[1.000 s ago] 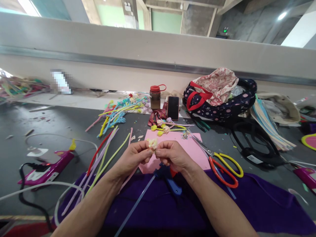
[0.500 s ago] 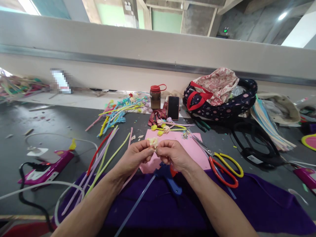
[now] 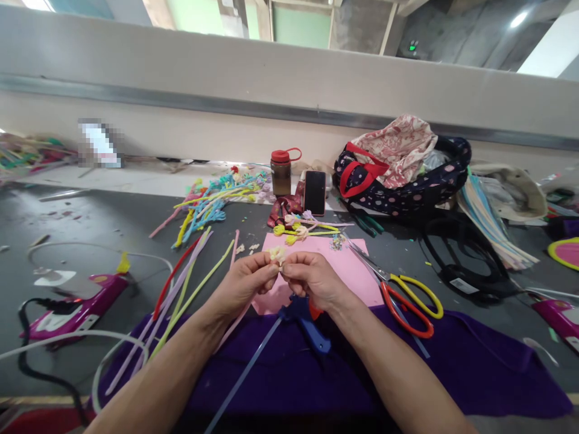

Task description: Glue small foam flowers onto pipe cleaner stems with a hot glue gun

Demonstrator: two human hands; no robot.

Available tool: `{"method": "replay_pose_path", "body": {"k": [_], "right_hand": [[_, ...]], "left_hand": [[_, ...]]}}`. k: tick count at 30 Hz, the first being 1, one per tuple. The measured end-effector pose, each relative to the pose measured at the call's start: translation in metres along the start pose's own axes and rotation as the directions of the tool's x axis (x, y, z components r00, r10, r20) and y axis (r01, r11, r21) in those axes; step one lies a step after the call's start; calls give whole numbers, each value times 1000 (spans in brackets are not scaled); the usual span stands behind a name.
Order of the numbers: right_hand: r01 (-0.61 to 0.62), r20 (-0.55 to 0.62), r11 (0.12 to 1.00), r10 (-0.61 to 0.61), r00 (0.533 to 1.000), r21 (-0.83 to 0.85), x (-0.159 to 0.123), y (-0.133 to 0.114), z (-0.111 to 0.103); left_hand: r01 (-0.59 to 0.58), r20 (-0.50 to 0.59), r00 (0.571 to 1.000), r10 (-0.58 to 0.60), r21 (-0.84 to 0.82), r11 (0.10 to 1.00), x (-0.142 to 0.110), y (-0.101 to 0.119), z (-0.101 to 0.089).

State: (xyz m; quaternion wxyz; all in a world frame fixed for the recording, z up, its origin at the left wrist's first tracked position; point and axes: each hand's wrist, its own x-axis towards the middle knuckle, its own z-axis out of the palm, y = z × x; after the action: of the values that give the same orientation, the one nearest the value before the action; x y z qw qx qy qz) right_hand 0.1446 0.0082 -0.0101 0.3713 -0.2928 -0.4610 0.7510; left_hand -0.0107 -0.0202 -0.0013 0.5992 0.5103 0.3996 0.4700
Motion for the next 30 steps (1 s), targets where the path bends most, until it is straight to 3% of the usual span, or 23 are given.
{"method": "replay_pose_path", "body": {"k": [7, 11, 15, 22, 30], "right_hand": [[71, -132, 996, -76, 988, -46, 1, -7, -1], [160, -193, 986, -165, 967, -44, 3, -18, -12], [212, -233, 976, -216, 948, -41, 7, -24, -27], [165, -182, 986, -169, 969, -41, 11, -22, -35], [95, -136, 992, -106, 985, -85, 11, -15, -29]], "left_hand": [[1, 25, 1000, -1, -6, 1000, 16, 6, 4], [0, 60, 998, -2, 18, 1000, 37, 17, 14], [-2, 92, 996, 3, -11, 1000, 55, 14, 24], [-22, 67, 997, 27, -74, 997, 59, -5, 26], [-21, 61, 998, 23, -31, 999, 51, -5, 14]]}}
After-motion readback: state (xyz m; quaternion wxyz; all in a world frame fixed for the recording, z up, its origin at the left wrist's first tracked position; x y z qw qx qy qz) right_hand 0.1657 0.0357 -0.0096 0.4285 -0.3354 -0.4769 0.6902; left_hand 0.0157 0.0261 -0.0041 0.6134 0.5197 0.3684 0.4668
